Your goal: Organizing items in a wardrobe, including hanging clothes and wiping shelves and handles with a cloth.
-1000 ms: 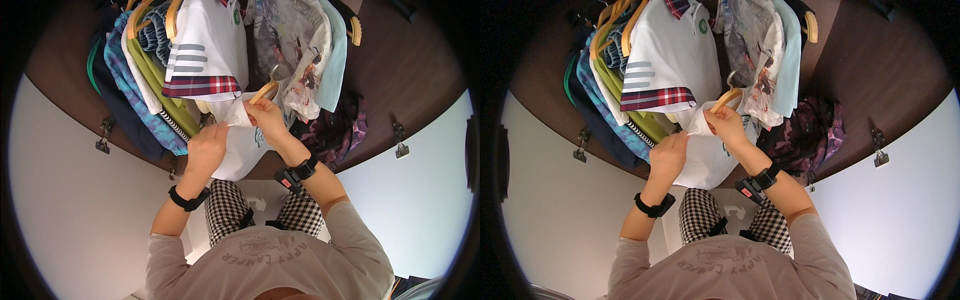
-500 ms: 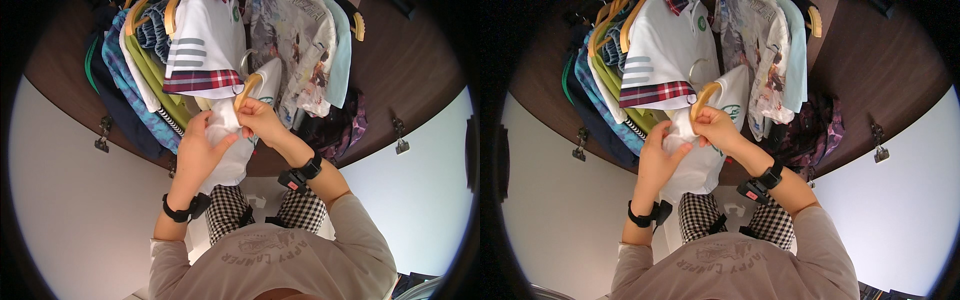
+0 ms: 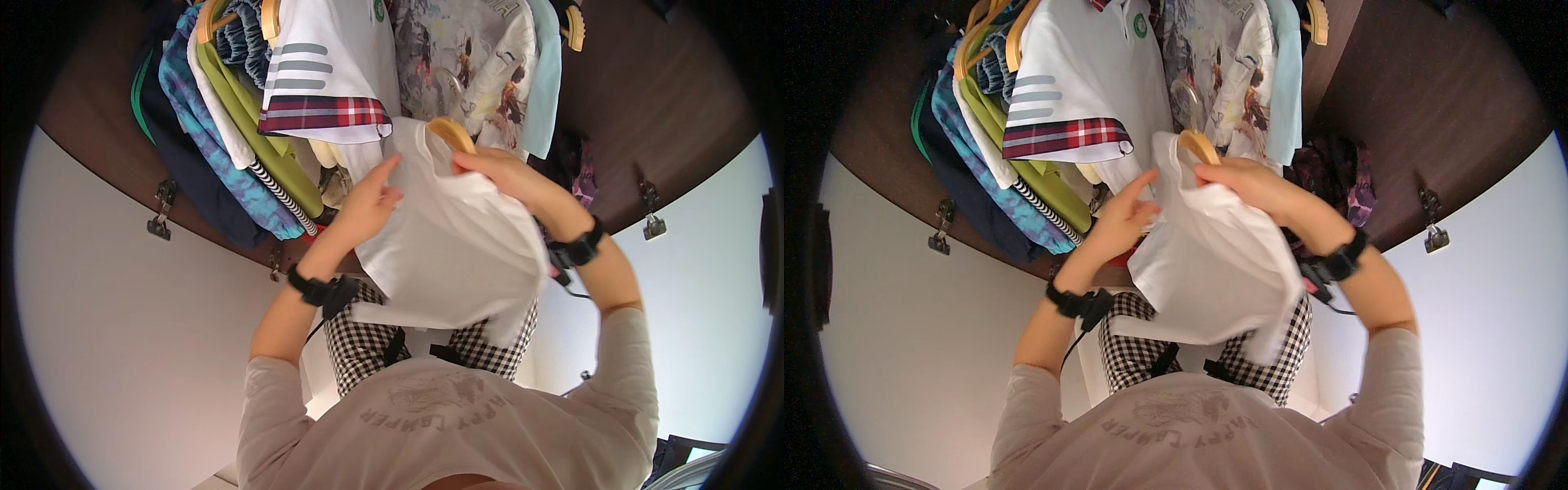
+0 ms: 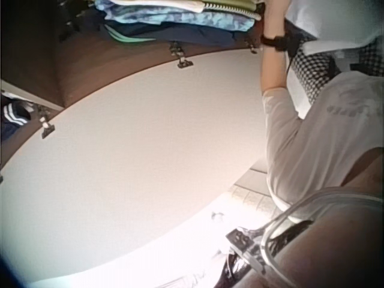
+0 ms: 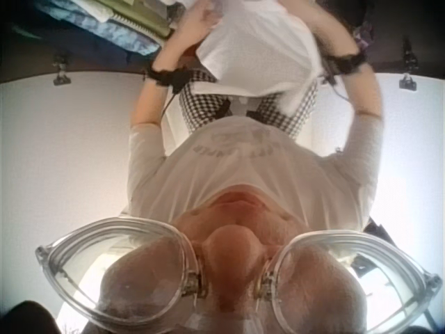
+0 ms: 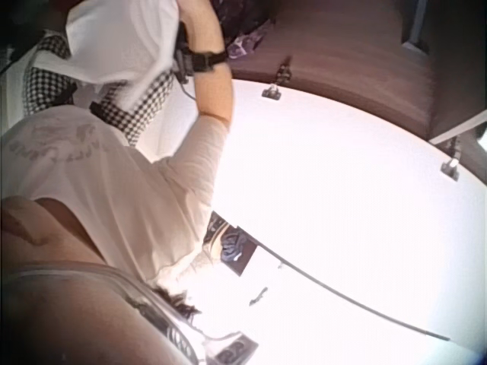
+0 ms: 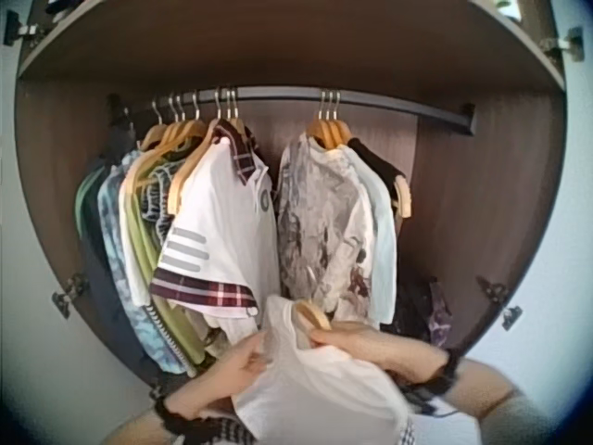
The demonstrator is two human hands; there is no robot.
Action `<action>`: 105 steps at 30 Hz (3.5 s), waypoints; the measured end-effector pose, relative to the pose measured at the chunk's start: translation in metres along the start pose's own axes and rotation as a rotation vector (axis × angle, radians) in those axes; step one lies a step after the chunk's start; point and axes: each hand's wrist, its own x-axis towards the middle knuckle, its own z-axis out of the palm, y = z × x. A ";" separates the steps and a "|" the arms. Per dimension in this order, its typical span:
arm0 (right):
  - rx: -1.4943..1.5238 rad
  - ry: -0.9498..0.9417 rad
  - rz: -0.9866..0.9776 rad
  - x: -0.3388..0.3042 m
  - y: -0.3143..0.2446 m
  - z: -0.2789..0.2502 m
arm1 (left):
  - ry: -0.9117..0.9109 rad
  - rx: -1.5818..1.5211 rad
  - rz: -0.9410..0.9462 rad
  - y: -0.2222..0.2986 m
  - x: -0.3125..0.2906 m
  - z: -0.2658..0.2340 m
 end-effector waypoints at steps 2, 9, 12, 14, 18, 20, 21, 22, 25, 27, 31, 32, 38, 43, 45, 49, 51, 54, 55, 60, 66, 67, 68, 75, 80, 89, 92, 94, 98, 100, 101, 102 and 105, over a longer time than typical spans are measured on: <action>-0.178 -0.114 0.020 -0.023 -0.007 -0.014 | 0.189 0.297 0.141 0.002 0.018 0.022; -0.496 -0.153 0.142 -0.093 -0.046 -0.047 | 0.523 0.361 0.290 -0.003 0.057 0.031; -0.638 -0.023 0.125 -0.101 -0.061 -0.053 | 0.421 0.238 0.222 0.013 0.064 0.030; -0.724 0.140 -0.016 -0.105 -0.063 -0.060 | 0.444 0.304 0.284 0.015 0.062 0.027; -0.852 0.368 -0.176 -0.103 -0.061 -0.078 | 0.692 0.461 0.696 0.020 0.057 0.016; -0.833 0.339 -0.208 -0.102 -0.062 -0.079 | 0.743 0.572 0.779 0.024 0.050 0.001; -0.814 0.308 -0.230 -0.101 -0.062 -0.079 | 0.746 0.578 0.783 0.028 0.047 -0.006; -0.815 0.309 -0.231 -0.103 -0.062 -0.080 | 0.682 0.473 0.634 0.036 0.044 -0.012; -0.730 0.219 -0.173 -0.104 -0.064 -0.079 | 0.591 0.333 0.373 0.022 0.050 -0.034; -0.587 0.129 -0.207 -0.099 -0.066 -0.074 | 0.534 0.133 0.399 0.001 0.058 -0.048; -0.575 0.201 -0.277 -0.094 -0.066 -0.084 | 0.317 -0.222 0.277 0.027 0.062 -0.029; -0.796 0.222 -0.333 -0.089 -0.059 -0.083 | 0.342 -0.140 0.239 0.024 0.062 -0.035; -1.062 0.134 -0.016 -0.078 -0.056 -0.053 | 0.326 -0.323 0.240 0.034 0.046 -0.035; -0.930 0.247 -0.154 -0.064 -0.063 -0.029 | 0.268 0.259 0.322 0.033 0.042 -0.016; -0.937 0.279 -0.158 -0.060 -0.063 -0.023 | 0.293 0.227 0.224 0.035 0.033 0.006; -0.810 0.314 -0.234 -0.060 -0.060 -0.012 | 0.405 0.158 0.209 0.028 0.034 0.027; -0.855 0.270 -0.244 -0.063 -0.069 -0.001 | 0.528 0.493 0.147 -0.003 0.055 0.011; -0.895 0.267 -0.213 -0.073 -0.066 -0.004 | 0.387 0.096 0.021 0.020 0.071 -0.001; -0.895 0.270 -0.213 -0.075 -0.064 -0.006 | 0.440 -0.110 0.058 0.017 0.077 -0.002; -0.598 0.333 -0.159 -0.092 -0.067 -0.004 | 0.519 -0.429 -0.026 0.014 0.087 -0.006; -0.519 0.452 -0.081 -0.100 -0.060 -0.006 | 0.611 -0.240 0.018 -0.011 0.095 -0.030; -0.487 0.450 -0.078 -0.097 -0.058 -0.005 | 0.595 -0.249 0.048 -0.010 0.097 -0.028; -0.502 0.445 -0.107 -0.091 -0.059 -0.004 | 0.567 -0.204 0.163 -0.011 0.099 -0.023; -0.274 0.268 -0.127 -0.028 -0.075 0.004 | 0.441 0.174 0.699 0.093 0.015 0.017; -0.216 0.111 -0.165 0.010 -0.108 0.018 | 0.333 0.110 0.508 0.140 -0.029 0.002; -0.168 0.225 -0.252 0.045 -0.123 0.031 | 0.519 0.740 0.379 0.140 -0.079 -0.018; -0.168 0.245 -0.245 0.062 -0.128 0.017 | 0.651 0.652 0.609 0.147 -0.069 -0.036; -0.203 0.291 -0.187 0.078 -0.127 0.006 | 0.835 0.610 0.548 0.156 -0.056 -0.058; -0.034 0.276 -0.216 0.070 -0.129 0.014 | 0.662 0.246 0.305 0.156 -0.056 -0.066; -0.079 0.228 -0.194 0.073 -0.122 0.016 | 0.477 0.141 0.181 0.154 -0.070 -0.063; -0.129 0.184 -0.183 0.075 -0.119 0.018 | 0.478 0.142 0.176 0.156 -0.075 -0.064; -0.188 0.156 -0.156 0.077 -0.117 0.021 | 0.440 0.023 0.175 0.160 -0.079 -0.065; -0.134 0.201 -0.194 0.076 -0.121 0.015 | 0.429 -0.196 0.249 0.170 -0.083 -0.066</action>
